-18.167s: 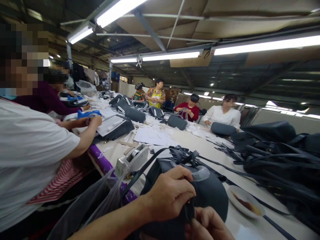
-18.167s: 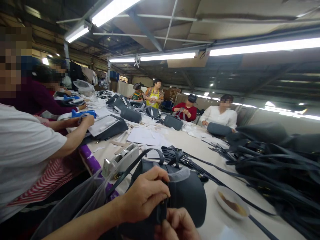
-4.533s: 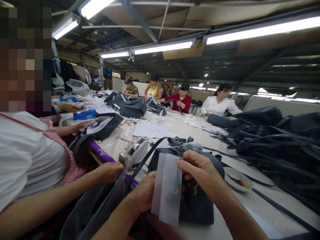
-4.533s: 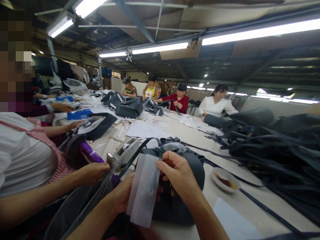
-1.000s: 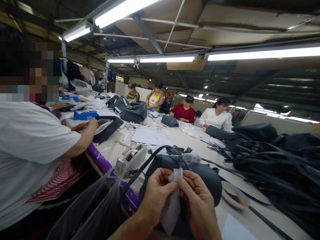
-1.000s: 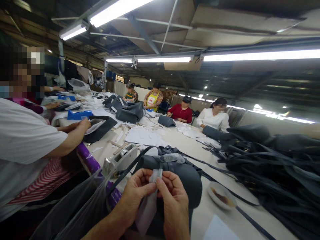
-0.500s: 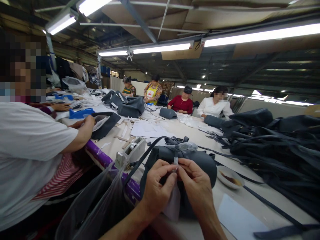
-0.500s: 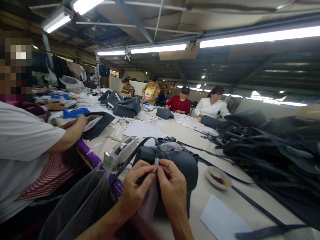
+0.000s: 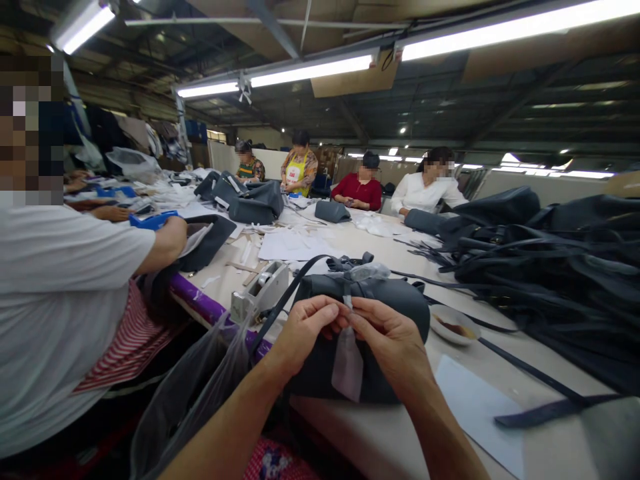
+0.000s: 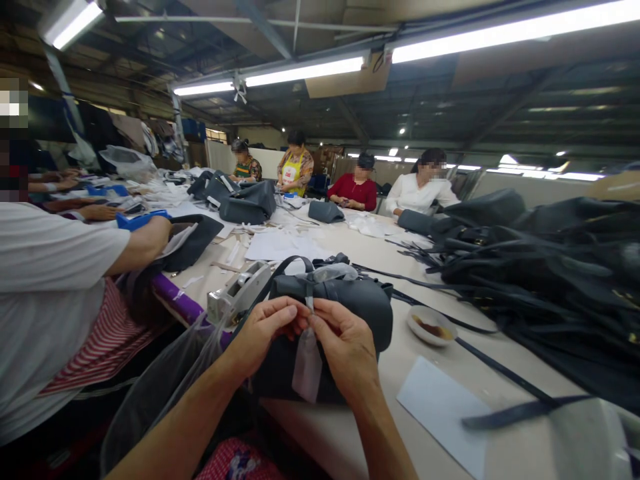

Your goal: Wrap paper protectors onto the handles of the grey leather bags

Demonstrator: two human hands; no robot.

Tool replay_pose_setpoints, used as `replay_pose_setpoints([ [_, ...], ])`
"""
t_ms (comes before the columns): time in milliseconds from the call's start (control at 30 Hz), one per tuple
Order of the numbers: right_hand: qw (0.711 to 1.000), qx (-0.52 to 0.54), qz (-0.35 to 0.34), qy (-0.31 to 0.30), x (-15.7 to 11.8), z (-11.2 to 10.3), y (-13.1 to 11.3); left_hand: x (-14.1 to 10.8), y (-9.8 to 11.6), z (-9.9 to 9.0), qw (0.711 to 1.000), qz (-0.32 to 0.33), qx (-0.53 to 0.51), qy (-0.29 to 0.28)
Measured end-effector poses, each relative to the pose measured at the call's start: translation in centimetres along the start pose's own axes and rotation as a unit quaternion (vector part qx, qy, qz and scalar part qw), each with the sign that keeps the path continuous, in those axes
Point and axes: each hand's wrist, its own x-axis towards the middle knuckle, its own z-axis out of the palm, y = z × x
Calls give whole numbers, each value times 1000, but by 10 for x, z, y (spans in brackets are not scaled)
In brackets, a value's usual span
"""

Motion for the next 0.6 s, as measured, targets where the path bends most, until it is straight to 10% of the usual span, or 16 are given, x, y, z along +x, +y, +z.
replay_pose_setpoints([
  [333,999,-20,-10,50,-6,1,7,12,-9,13,995,65,59,49],
  [600,985,114,116,52,-51,-6,36,17,-6,22,994,-35,-81,69],
])
